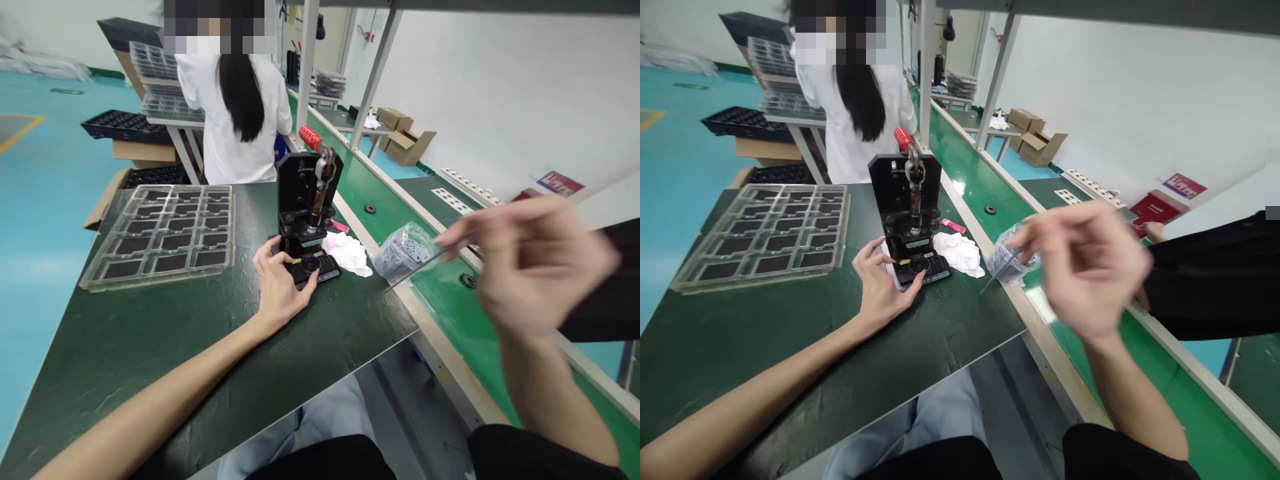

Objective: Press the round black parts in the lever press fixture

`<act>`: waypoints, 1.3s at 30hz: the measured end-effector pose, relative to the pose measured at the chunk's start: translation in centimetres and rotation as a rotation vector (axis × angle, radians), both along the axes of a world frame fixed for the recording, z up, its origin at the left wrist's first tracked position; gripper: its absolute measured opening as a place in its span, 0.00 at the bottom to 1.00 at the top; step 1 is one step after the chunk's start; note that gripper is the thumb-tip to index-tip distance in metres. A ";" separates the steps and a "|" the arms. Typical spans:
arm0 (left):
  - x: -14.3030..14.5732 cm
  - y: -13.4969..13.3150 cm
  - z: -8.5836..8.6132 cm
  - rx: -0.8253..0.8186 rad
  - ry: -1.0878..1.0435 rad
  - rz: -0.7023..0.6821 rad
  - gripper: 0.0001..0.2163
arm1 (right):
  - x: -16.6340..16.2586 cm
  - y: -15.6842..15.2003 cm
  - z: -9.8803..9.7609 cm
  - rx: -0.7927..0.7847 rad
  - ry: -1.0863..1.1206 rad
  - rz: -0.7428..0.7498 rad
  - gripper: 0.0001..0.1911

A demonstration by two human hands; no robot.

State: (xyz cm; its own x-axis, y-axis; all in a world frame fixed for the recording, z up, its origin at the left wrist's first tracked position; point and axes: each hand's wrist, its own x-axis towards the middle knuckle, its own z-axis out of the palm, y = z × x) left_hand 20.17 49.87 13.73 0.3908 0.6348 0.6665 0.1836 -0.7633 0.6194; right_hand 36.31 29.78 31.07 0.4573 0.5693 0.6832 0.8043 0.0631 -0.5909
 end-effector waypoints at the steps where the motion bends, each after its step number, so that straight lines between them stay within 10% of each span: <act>1: -0.3 -0.9 0.4 -0.016 -0.025 -0.044 0.21 | -1.2 0.9 -1.6 0.003 0.053 0.071 0.07; 7: -1.3 -4.6 1.7 -0.511 0.092 -0.939 0.12 | -3.8 4.5 -7.8 -0.179 0.333 0.337 0.08; 16: -1.9 -4.2 1.6 -0.498 0.264 -1.104 0.16 | 0.0 9.5 -11.5 -0.380 0.156 0.179 0.21; 26: -2.6 -4.9 -0.5 0.334 0.314 -0.893 0.11 | -2.5 13.7 -11.8 -0.812 -0.383 -0.040 0.23; 34: -2.7 -4.9 -0.1 0.516 0.332 -0.847 0.09 | 0.7 2.4 -8.6 -0.510 -0.060 0.281 0.17; 39: -2.3 -5.0 -0.5 0.561 0.484 -0.898 0.09 | 9.6 -7.8 -10.1 -0.261 -0.052 -0.362 0.18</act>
